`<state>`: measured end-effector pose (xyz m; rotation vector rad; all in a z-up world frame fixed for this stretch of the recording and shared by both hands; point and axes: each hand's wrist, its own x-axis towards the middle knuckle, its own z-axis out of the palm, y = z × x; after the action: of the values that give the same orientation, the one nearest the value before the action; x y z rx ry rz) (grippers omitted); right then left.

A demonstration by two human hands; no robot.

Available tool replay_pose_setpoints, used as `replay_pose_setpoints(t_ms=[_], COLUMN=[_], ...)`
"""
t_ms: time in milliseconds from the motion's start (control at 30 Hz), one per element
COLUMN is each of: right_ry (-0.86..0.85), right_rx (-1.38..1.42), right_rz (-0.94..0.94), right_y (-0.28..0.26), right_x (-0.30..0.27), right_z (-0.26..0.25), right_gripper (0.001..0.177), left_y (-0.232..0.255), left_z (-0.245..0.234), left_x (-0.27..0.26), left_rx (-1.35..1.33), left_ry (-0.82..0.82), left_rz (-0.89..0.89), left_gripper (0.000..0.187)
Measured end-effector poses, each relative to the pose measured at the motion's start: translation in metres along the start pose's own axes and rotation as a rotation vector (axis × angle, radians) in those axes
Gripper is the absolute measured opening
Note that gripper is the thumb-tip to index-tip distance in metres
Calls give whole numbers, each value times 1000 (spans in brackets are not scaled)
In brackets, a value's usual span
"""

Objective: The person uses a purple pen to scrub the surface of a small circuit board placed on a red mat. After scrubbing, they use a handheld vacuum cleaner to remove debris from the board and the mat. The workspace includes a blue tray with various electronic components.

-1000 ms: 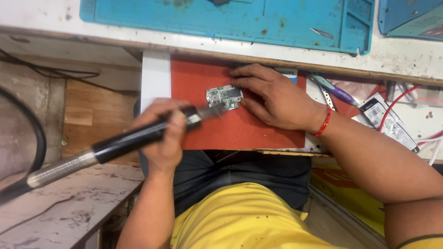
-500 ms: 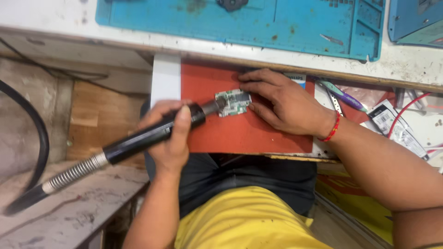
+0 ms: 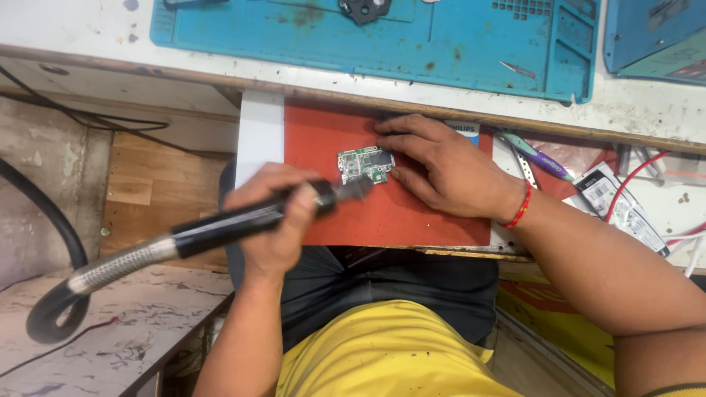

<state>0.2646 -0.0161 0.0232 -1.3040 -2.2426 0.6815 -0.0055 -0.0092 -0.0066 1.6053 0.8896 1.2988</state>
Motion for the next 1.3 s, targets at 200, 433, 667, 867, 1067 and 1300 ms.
replay_pose_setpoints(t_ms=[200, 433, 667, 867, 1067, 1300], right_ry=[3, -10, 2, -5, -14, -31], right_rx=[4, 16, 21, 8, 19, 15], right_rz=[12, 48, 42, 50, 45, 65], right_y=[-1, -3, -4, -5, -4, -4], right_x=[3, 3, 3, 5, 5, 5], right_z=[-1, -2, 0, -2, -2, -3], right_gripper=[41, 40, 39, 38, 37, 38], left_y=[3, 5, 5, 4, 0, -2], left_z=[0, 1, 1, 3, 1, 2], left_x=[1, 4, 4, 8, 4, 2], left_rx=[5, -21, 40, 108, 49, 37], left_ry=[33, 14, 45, 88, 60, 118], left_rz=[0, -49, -36, -2, -85, -84], left_gripper=[27, 29, 31, 34, 36, 36])
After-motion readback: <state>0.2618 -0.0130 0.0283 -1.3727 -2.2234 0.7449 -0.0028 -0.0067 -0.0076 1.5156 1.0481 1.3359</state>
